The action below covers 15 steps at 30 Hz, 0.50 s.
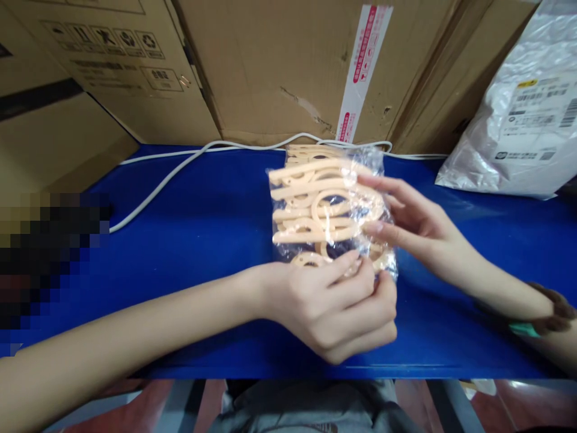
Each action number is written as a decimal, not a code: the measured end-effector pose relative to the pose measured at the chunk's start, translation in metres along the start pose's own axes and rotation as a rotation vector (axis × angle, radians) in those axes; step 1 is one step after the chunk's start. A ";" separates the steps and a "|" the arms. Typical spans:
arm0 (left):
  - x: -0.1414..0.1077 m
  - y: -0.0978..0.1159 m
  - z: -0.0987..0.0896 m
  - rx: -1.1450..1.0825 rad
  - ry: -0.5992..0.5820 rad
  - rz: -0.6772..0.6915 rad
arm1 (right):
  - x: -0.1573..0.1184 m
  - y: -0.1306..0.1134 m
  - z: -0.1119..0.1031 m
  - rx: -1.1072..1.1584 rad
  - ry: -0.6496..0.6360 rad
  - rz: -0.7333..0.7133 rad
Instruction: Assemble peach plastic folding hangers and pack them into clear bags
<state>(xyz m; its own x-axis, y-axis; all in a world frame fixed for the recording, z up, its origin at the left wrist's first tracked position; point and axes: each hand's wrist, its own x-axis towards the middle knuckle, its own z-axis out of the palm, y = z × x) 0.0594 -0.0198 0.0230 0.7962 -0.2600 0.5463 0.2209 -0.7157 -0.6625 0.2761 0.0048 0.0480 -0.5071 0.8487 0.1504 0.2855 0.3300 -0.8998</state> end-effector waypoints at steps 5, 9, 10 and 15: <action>-0.009 -0.049 0.021 0.014 -0.102 -0.171 | 0.059 -0.002 -0.024 -0.114 0.174 -0.189; -0.017 -0.083 0.055 -0.118 -0.357 -0.416 | 0.112 0.016 -0.035 -0.106 0.238 -0.191; -0.018 -0.088 0.062 -0.095 -0.379 -0.426 | 0.123 0.023 -0.037 -0.135 0.244 -0.177; -0.029 -0.093 0.088 -0.027 -0.423 -0.352 | 0.154 0.061 -0.038 -0.332 0.253 -0.138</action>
<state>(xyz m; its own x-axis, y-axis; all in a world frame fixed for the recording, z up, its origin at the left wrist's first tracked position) 0.0654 0.1115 0.0231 0.8351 0.2769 0.4754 0.5044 -0.7304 -0.4606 0.2462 0.1714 0.0322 -0.3555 0.8483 0.3924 0.4963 0.5271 -0.6898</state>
